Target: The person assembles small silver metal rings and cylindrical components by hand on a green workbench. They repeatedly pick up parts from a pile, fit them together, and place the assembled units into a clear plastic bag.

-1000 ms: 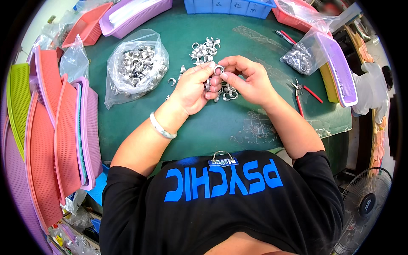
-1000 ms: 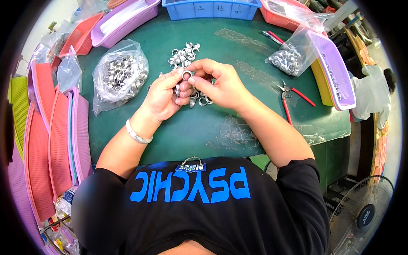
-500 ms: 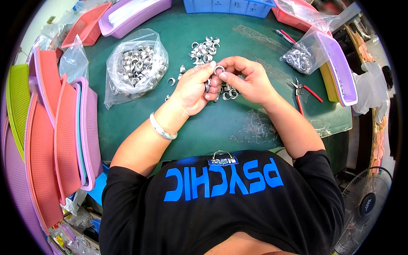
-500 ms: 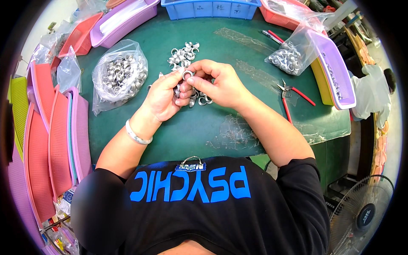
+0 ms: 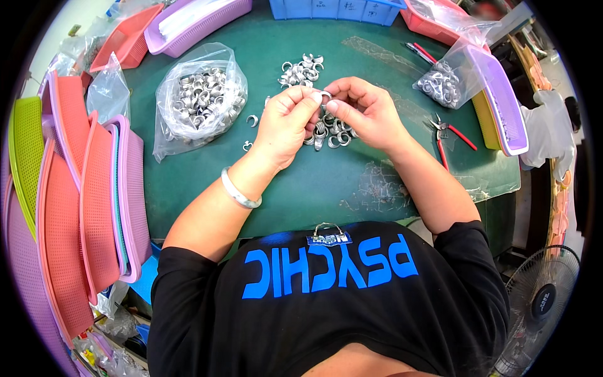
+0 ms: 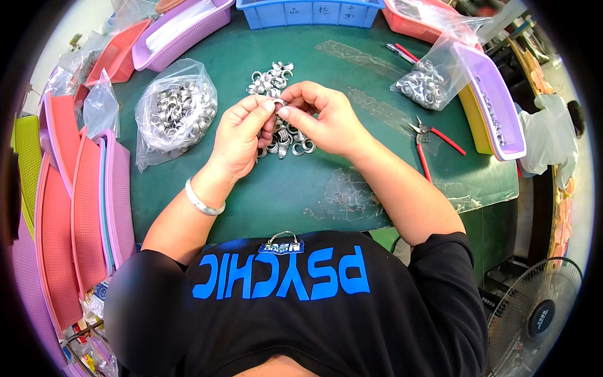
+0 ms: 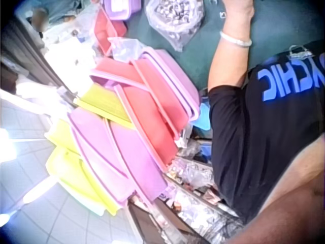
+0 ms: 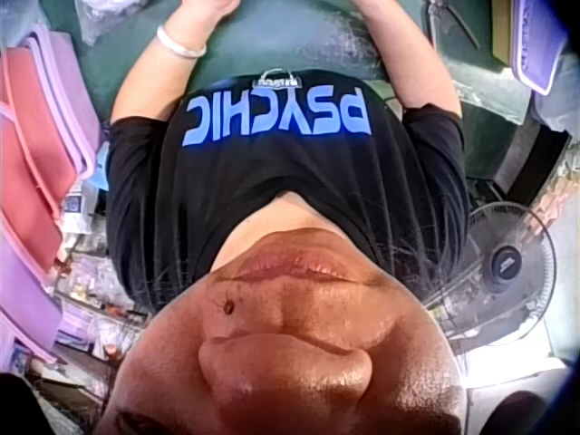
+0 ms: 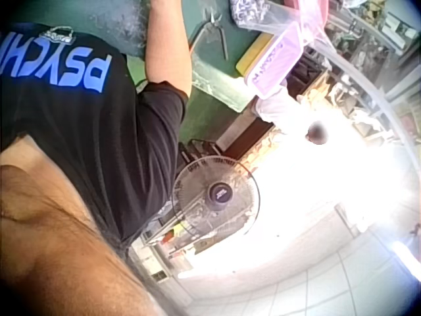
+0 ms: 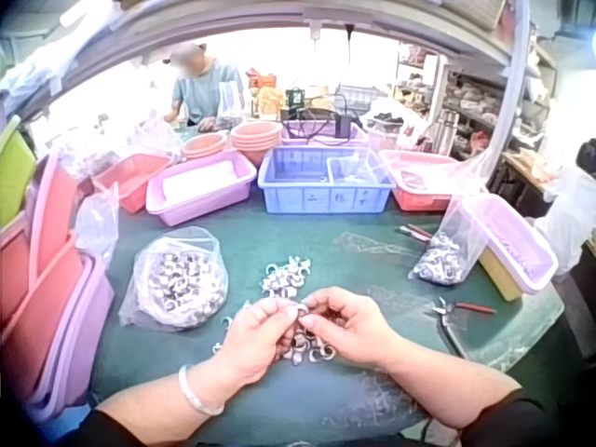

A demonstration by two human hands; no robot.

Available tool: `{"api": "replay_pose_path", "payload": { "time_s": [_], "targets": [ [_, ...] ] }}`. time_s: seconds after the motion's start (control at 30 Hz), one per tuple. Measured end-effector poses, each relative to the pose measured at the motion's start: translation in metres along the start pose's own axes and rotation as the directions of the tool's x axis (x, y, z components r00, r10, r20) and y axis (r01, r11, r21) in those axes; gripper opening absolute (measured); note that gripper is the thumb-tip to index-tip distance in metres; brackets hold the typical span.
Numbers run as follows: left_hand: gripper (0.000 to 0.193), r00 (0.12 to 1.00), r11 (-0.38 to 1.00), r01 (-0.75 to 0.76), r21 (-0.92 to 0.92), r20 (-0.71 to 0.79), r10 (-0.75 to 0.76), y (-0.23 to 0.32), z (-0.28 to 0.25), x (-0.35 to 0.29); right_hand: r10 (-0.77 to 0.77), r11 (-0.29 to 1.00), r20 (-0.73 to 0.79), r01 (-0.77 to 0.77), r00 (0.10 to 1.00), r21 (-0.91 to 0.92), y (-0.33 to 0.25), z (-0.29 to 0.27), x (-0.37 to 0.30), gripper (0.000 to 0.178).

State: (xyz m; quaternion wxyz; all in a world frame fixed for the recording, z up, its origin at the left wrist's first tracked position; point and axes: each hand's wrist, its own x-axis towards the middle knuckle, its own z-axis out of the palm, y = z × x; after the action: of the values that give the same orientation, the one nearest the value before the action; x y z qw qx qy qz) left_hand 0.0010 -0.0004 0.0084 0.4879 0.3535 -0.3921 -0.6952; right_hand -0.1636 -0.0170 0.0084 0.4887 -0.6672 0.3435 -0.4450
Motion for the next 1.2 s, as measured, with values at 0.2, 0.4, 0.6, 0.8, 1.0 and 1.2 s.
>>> {"api": "replay_pose_path", "payload": {
  "time_s": [0.2, 0.4, 0.6, 0.8, 1.0, 1.2],
  "targets": [
    [0.013, 1.0, 0.999, -0.013, 0.032, -0.022, 0.014, -0.0006, -0.0014, 0.0007, 0.078, 0.99, -0.003, -0.077, 0.997, 0.116, -0.0027, -0.0017, 0.0004, 0.019],
    [0.012, 0.998, 0.998, 0.048, -0.029, -0.037, -0.049, -0.0016, -0.0002, -0.0011, 0.195, 0.951, 0.033, -0.197, 0.98, 0.239, -0.0029, -0.0046, 0.0019, 0.018],
    [0.011, 0.997, 0.994, 0.065, -0.085, -0.033, -0.068, -0.0022, 0.0001, -0.0019, 0.294, 0.836, 0.062, -0.288, 0.954, 0.467, -0.0025, -0.0018, 0.0022, 0.017],
    [0.01, 0.998, 0.995, 0.052, -0.081, -0.02, -0.054, -0.0024, 0.0001, -0.0028, 0.306, 0.798, 0.09, -0.307, 0.948, 0.519, -0.0038, -0.0018, 0.0021, 0.015],
    [0.009, 0.998, 0.996, 0.048, -0.073, -0.028, -0.05, -0.0006, 0.0022, -0.0045, 0.301, 0.772, 0.113, -0.312, 0.947, 0.554, -0.0023, -0.0015, 0.002, 0.014],
    [0.01, 0.998, 0.995, 0.06, -0.075, -0.031, -0.063, -0.0005, 0.003, -0.0051, 0.32, 0.735, 0.125, -0.329, 0.939, 0.593, 0.0005, -0.0016, 0.0019, 0.013]
  ]
}}
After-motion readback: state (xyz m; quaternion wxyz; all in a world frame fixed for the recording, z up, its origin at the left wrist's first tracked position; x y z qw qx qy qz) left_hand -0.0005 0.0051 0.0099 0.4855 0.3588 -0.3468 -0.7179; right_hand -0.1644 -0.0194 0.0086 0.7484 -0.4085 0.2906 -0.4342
